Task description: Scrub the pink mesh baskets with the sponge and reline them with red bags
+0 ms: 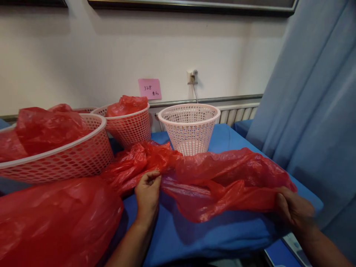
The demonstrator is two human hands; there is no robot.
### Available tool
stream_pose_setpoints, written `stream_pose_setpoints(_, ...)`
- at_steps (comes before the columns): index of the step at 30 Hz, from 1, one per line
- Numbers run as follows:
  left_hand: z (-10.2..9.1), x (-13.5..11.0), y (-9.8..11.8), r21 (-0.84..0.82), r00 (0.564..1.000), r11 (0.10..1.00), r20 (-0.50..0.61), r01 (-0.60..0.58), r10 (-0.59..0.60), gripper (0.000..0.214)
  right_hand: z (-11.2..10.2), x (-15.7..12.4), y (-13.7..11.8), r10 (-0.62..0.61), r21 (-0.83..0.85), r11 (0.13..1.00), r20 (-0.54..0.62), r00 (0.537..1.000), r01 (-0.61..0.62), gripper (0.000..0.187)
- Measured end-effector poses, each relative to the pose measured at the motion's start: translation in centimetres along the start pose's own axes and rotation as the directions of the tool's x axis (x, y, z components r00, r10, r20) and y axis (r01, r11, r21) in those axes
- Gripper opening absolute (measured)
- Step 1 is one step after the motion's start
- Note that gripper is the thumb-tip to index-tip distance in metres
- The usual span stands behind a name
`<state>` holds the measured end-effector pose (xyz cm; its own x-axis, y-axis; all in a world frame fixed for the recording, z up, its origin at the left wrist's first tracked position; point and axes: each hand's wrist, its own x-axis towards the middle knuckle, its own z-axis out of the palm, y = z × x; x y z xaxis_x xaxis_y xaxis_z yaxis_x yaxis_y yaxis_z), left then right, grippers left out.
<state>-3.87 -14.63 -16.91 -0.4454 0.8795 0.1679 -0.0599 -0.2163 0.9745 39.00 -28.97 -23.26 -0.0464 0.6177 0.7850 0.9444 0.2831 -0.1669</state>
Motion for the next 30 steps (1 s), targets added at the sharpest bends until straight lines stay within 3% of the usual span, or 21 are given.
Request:
stream_pose_setpoints(2,-0.9,-0.5,0.6,0.02,0.997,0.998,-0.062,-0.051,0.052,0.03,0.5,0.2,-0.3,-0.067,0.003,0.998,-0.015,0.998,0.067,0.023)
stream_pose_setpoints(5,-1.3,-2.1,2.3,0.077,0.96,0.966,-0.123,-0.245,0.253,0.03,0.7,1.0,-1.7,-0.184,0.033,0.982,-0.027,0.983,0.185,0.017)
stream_pose_setpoints(7,-1.3,-3.5,3.7,0.126,0.952,0.944,0.001,-0.304,0.306,0.025,0.6,1.4,-3.3,-0.277,0.089,0.957,0.009,0.961,0.276,0.016)
stream_pose_setpoints(9,-1.2,-4.8,4.8,0.193,0.939,0.954,0.3,-0.231,0.166,0.025,0.2,1.5,-5.1,-0.368,0.151,0.921,0.029,0.929,0.36,0.023)
stream_pose_setpoints(11,-0.8,-5.8,5.1,0.326,0.832,0.932,0.552,-0.158,-0.052,0.033,-0.2,1.5,-6.8,-0.424,0.202,0.891,0.054,0.904,0.406,0.03)
stream_pose_setpoints(12,-0.5,-6.2,4.9,0.391,0.789,0.907,0.601,-0.154,-0.125,0.034,-0.5,1.6,-7.5,-0.441,0.223,0.882,0.084,0.894,0.415,0.033)
stream_pose_setpoints(13,-0.1,-6.5,4.4,0.438,0.778,0.884,0.608,-0.165,-0.156,0.034,-0.8,1.7,-8.1,-0.453,0.239,0.877,0.119,0.883,0.418,0.035)
stream_pose_setpoints(16,1.4,-7.2,1.9,0.469,0.818,0.863,0.561,-0.189,-0.125,0.052,-1.3,3.0,-8.9,-0.447,0.262,0.884,0.225,0.866,0.388,0.044)
stream_pose_setpoints(19,2.3,-7.6,0.1,0.404,0.772,0.903,0.617,-0.144,-0.153,0.018,-0.7,5.0,-8.2,-0.329,0.213,0.939,0.325,0.887,0.27,0.051)
stream_pose_setpoints(20,2.3,-7.6,0.0,0.371,0.766,0.923,0.621,-0.102,-0.165,0.019,-0.1,5.5,-7.7,-0.265,0.168,0.962,0.365,0.892,0.217,0.05)
stream_pose_setpoints(22,1.8,-7.2,0.9,0.26,0.82,0.966,0.551,0.008,-0.155,0.024,1.4,5.8,-6.6,-0.135,0.057,0.991,0.442,0.887,0.122,0.049)
stream_pose_setpoints(25,0.5,-6.1,3.7,-0.005,0.935,0.989,0.327,0.148,-0.138,0.033,3.8,4.5,-4.7,0.007,-0.078,0.996,0.514,0.858,0.038,0.053)
stream_pose_setpoints(28,-1.0,-5.1,6.0,-0.203,0.957,0.956,0.24,0.211,-0.16,0.045,5.4,2.7,-3.4,0.112,-0.166,0.986,0.523,0.845,-0.027,0.055)
stream_pose_setpoints(30,-1.8,-5.4,6.1,-0.204,0.968,0.962,0.211,0.182,-0.138,0.047,5.6,2.0,-3.0,0.159,-0.192,0.979,0.517,0.841,-0.067,0.057)
